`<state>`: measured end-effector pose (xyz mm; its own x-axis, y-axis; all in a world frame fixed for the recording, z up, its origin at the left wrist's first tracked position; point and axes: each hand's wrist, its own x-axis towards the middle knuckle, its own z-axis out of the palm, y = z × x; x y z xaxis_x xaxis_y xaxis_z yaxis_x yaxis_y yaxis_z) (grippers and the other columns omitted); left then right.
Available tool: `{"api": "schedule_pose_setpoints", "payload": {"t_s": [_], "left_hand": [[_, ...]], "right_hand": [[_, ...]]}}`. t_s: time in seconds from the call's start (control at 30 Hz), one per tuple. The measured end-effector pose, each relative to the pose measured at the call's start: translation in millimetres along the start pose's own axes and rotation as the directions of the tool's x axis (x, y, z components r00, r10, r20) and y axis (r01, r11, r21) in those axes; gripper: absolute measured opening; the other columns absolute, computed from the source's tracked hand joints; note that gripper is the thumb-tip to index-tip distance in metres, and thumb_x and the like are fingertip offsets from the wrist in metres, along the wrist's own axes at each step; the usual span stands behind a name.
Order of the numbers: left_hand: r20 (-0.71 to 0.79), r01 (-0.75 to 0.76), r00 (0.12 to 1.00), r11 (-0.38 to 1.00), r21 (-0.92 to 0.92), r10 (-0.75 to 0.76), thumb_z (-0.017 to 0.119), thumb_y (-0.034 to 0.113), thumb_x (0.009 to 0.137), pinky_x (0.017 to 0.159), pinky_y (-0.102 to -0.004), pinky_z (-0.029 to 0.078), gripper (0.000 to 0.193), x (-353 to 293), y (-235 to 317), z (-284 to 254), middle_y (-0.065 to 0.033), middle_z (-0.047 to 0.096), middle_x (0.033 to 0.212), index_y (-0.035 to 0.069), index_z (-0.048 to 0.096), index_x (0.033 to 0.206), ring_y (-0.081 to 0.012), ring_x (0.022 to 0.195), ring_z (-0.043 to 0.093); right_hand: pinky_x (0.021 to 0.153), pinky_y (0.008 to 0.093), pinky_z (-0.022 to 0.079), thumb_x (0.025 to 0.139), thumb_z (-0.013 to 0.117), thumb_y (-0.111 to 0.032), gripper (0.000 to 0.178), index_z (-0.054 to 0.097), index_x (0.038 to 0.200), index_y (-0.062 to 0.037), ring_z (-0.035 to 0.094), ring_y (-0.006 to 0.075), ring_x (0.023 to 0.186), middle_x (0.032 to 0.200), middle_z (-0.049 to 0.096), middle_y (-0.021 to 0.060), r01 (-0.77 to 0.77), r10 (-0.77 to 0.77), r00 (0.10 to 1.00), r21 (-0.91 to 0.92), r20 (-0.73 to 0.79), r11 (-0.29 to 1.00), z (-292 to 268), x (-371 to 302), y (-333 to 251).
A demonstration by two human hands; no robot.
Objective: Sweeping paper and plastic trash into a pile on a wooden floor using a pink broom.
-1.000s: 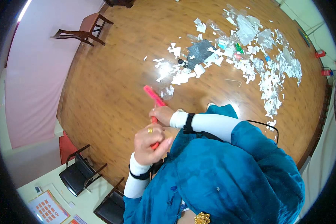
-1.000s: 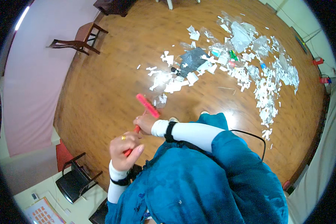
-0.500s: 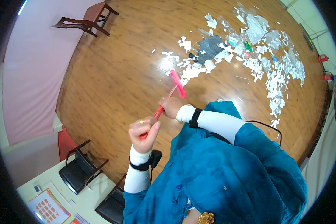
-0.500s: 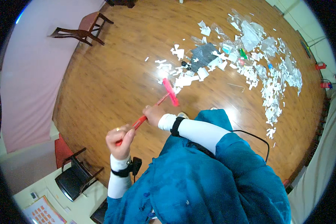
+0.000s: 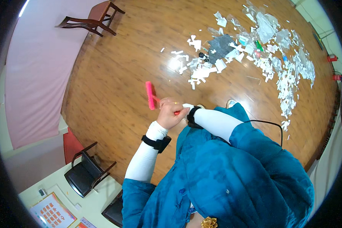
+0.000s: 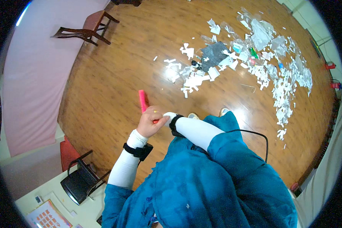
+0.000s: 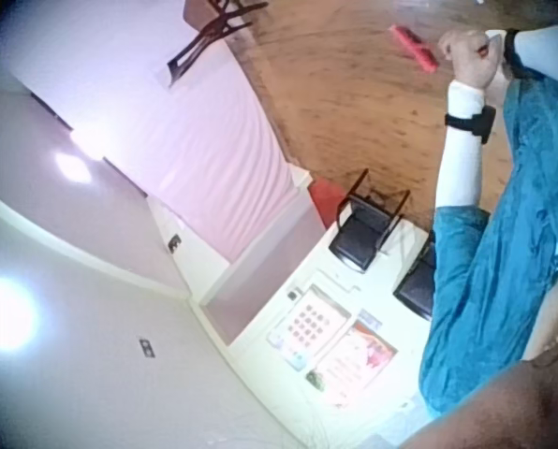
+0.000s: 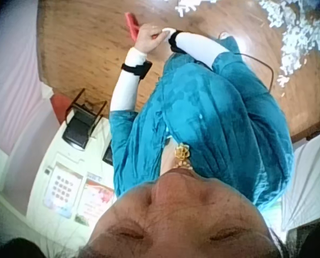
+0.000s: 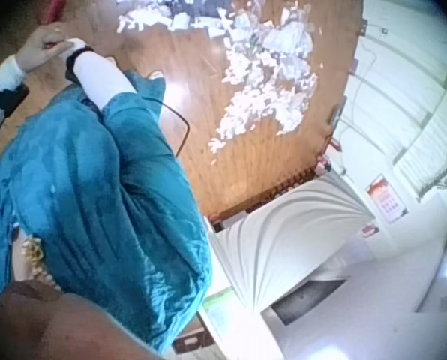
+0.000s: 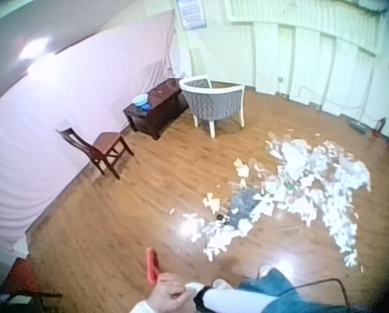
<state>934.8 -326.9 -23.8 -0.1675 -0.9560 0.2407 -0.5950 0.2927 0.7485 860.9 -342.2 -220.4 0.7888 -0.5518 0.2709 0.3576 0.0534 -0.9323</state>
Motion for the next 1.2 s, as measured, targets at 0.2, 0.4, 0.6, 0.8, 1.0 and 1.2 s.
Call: {"api": "schedule_pose_setpoints", "payload": {"t_s": [0.2,0.4,0.6,0.8,1.0,1.2], "left_hand": [[0.047,0.132,0.991,0.974,-0.185,-0.126,0.07,0.001,0.08,0.046,-0.0335,0.032,0.035,5,44,-62,-0.0095,0.043,0.051,-0.001,0.045,0.055,-0.023,0.045,0.043],[0.092,0.087,0.994,0.952,-0.293,-0.062,0.061,-0.011,0.077,0.047,-0.032,0.032,0.034,17,83,-87,-0.0074,0.043,0.051,0.0,0.039,0.054,-0.0202,0.046,0.044],[0.078,0.193,0.98,0.971,-0.143,-0.183,0.068,-0.001,0.078,0.045,-0.0357,0.032,0.036,41,80,-32,-0.0089,0.04,0.051,0.001,0.042,0.054,-0.0252,0.044,0.041],[0.049,0.202,0.979,0.953,-0.227,-0.196,0.066,-0.003,0.079,0.047,-0.0345,0.033,0.036,60,68,-25,-0.0087,0.041,0.052,-0.001,0.04,0.055,-0.0218,0.045,0.04],[0.05,0.191,0.981,0.906,-0.377,-0.187,0.064,-0.008,0.077,0.046,-0.0329,0.029,0.039,89,101,-56,-0.0074,0.037,0.05,0.002,0.035,0.054,-0.0217,0.044,0.039],[0.125,0.277,0.957,0.953,-0.125,-0.262,0.064,-0.003,0.082,0.047,-0.0318,0.028,0.038,121,98,-4,-0.0061,0.036,0.051,0.0,0.038,0.055,-0.016,0.046,0.036]], "right_hand": [[0.072,0.044,0.051,0.079,0.066,-0.02,0.016,0.063,0.091,-0.0101,0.064,0.0344,0.084,0.093,0.065,0.0109,-0.235,0.3,0.954,-0.664,-0.017,0.709,-9,46,-109],[0.069,0.0455,0.05,0.079,0.067,-0.018,0.011,0.065,0.082,-0.0082,0.064,0.034,0.08,0.082,0.064,0.0144,-0.274,0.281,0.954,-0.684,-0.104,0.677,-7,48,-128],[0.069,0.0449,0.05,0.085,0.062,-0.027,0.021,0.065,0.081,-0.0065,0.064,0.0343,0.082,0.088,0.067,0.0136,-0.324,0.388,0.92,-0.656,-0.052,0.682,-28,34,-91],[0.066,0.0472,0.049,0.079,0.063,-0.022,0.014,0.066,0.076,-0.0084,0.063,0.0351,0.079,0.082,0.065,0.014,-0.357,0.332,0.929,-0.626,-0.162,0.694,-61,28,-95],[0.066,0.0466,0.051,0.074,0.065,-0.018,0.008,0.066,0.073,-0.0103,0.064,0.0338,0.078,0.078,0.065,0.0125,-0.249,0.255,0.961,-0.742,-0.109,0.623,-74,47,-135],[0.064,0.0481,0.049,0.075,0.063,-0.019,0.011,0.063,0.069,-0.0094,0.063,0.0353,0.077,0.077,0.064,0.014,-0.191,0.14,0.982,-0.639,-0.13,0.745,-102,31,-109]]}}
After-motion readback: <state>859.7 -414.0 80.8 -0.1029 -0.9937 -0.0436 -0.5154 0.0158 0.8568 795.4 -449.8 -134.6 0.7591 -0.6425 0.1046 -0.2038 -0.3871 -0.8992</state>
